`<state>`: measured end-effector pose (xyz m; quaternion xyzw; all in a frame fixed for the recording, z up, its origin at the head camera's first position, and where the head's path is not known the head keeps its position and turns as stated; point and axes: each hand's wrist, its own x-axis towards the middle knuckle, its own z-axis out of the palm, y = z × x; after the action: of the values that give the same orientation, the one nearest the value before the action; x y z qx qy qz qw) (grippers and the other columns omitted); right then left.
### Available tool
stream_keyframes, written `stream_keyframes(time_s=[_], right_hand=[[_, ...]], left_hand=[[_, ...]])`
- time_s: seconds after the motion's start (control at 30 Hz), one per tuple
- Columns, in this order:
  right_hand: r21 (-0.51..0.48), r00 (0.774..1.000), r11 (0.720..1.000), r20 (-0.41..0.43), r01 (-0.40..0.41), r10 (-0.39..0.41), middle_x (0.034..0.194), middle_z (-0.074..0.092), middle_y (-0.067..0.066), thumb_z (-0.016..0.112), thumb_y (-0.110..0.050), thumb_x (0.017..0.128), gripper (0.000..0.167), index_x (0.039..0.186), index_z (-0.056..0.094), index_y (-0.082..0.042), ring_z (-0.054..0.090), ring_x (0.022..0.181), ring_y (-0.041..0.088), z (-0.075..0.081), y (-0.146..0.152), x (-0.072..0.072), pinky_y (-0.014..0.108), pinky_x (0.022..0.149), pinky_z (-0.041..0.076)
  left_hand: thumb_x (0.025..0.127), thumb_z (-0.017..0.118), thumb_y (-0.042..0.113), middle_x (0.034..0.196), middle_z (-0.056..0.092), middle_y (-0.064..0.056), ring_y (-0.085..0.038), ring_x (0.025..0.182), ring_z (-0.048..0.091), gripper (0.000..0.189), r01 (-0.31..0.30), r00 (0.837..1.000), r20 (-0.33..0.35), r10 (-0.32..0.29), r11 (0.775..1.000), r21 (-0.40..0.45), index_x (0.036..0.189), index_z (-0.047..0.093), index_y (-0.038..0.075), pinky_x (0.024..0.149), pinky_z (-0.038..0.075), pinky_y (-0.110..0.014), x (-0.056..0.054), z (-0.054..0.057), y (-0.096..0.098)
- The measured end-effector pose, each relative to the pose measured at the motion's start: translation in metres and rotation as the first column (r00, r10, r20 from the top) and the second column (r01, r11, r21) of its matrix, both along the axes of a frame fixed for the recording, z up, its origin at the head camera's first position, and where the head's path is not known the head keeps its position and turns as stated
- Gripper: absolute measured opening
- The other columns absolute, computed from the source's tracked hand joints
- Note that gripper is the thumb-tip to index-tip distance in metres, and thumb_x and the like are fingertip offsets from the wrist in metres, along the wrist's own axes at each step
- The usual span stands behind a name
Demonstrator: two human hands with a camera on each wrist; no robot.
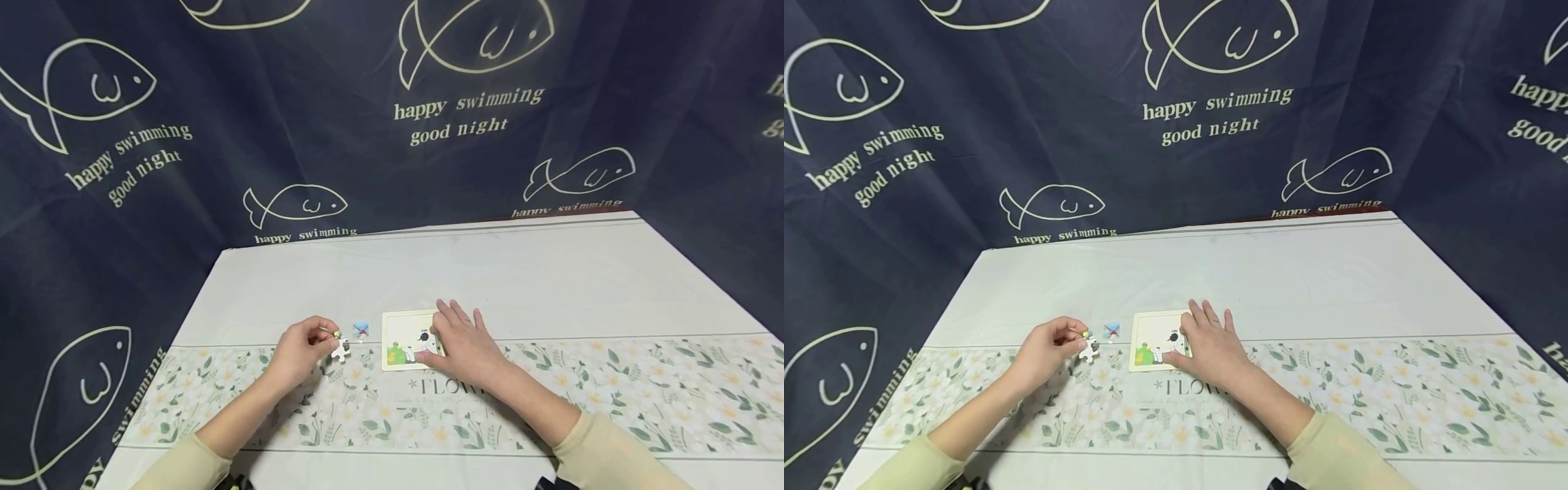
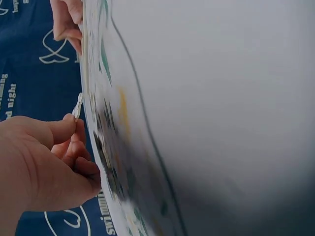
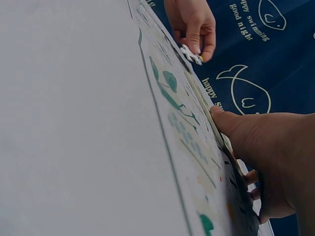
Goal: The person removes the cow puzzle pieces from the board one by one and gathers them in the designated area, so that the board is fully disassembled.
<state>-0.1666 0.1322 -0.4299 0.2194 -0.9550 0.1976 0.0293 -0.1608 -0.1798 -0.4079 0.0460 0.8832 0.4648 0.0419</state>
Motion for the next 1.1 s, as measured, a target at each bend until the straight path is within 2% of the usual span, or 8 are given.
stream_keyframes(time_s=[0.33, 0.6, 0.73, 1.1], right_hand=[[-0.009, 1.000, 1.000, -0.002, -0.004, 0.004, 0.155, 0.037, 0.025, 0.072, -0.054, 0.089, 0.045, 0.093, 0.048, -0.017, 0.028, 0.146, 0.046, 0.000, 0.002, 0.001, 0.074, 0.110, 0.017], [-0.012, 1.000, 1.000, 0.003, -0.002, 0.002, 0.156, 0.037, 0.026, 0.072, -0.055, 0.089, 0.045, 0.094, 0.047, -0.017, 0.027, 0.146, 0.046, -0.001, 0.001, 0.000, 0.073, 0.111, 0.015], [-0.009, 1.000, 1.000, 0.004, -0.002, 0.002, 0.156, 0.036, 0.025, 0.071, -0.056, 0.089, 0.046, 0.094, 0.047, -0.017, 0.027, 0.147, 0.045, 0.000, 0.001, 0.000, 0.073, 0.111, 0.015], [-0.005, 1.000, 1.000, 0.006, -0.004, 0.004, 0.156, 0.036, 0.026, 0.071, -0.055, 0.089, 0.045, 0.095, 0.048, -0.017, 0.027, 0.146, 0.046, 0.001, 0.001, 0.000, 0.073, 0.111, 0.016]], left_hand=[[0.092, 0.073, 0.004, 0.084, 0.064, -0.001, -0.020, 0.073, 0.056, 0.012, 0.005, 1.000, 0.005, -0.005, 0.998, -0.060, 0.103, 0.070, 0.006, 0.060, 0.044, -0.027, 0.007, -0.001, -0.010], [0.092, 0.073, 0.003, 0.085, 0.063, 0.001, -0.017, 0.075, 0.056, 0.008, 0.017, 0.999, -0.031, -0.022, 0.990, -0.138, 0.097, 0.069, 0.008, 0.063, 0.047, -0.027, 0.007, -0.002, -0.011], [0.092, 0.073, 0.004, 0.081, 0.062, 0.001, -0.017, 0.071, 0.054, 0.007, 0.015, 0.999, -0.042, -0.023, 0.986, -0.169, 0.093, 0.068, 0.008, 0.060, 0.045, -0.027, 0.008, -0.001, -0.012], [0.090, 0.076, 0.008, 0.074, 0.061, 0.003, -0.016, 0.065, 0.051, 0.011, -0.031, 0.996, -0.089, 0.011, 0.973, -0.230, 0.085, 0.068, 0.013, 0.056, 0.042, -0.029, 0.012, 0.004, -0.010]])
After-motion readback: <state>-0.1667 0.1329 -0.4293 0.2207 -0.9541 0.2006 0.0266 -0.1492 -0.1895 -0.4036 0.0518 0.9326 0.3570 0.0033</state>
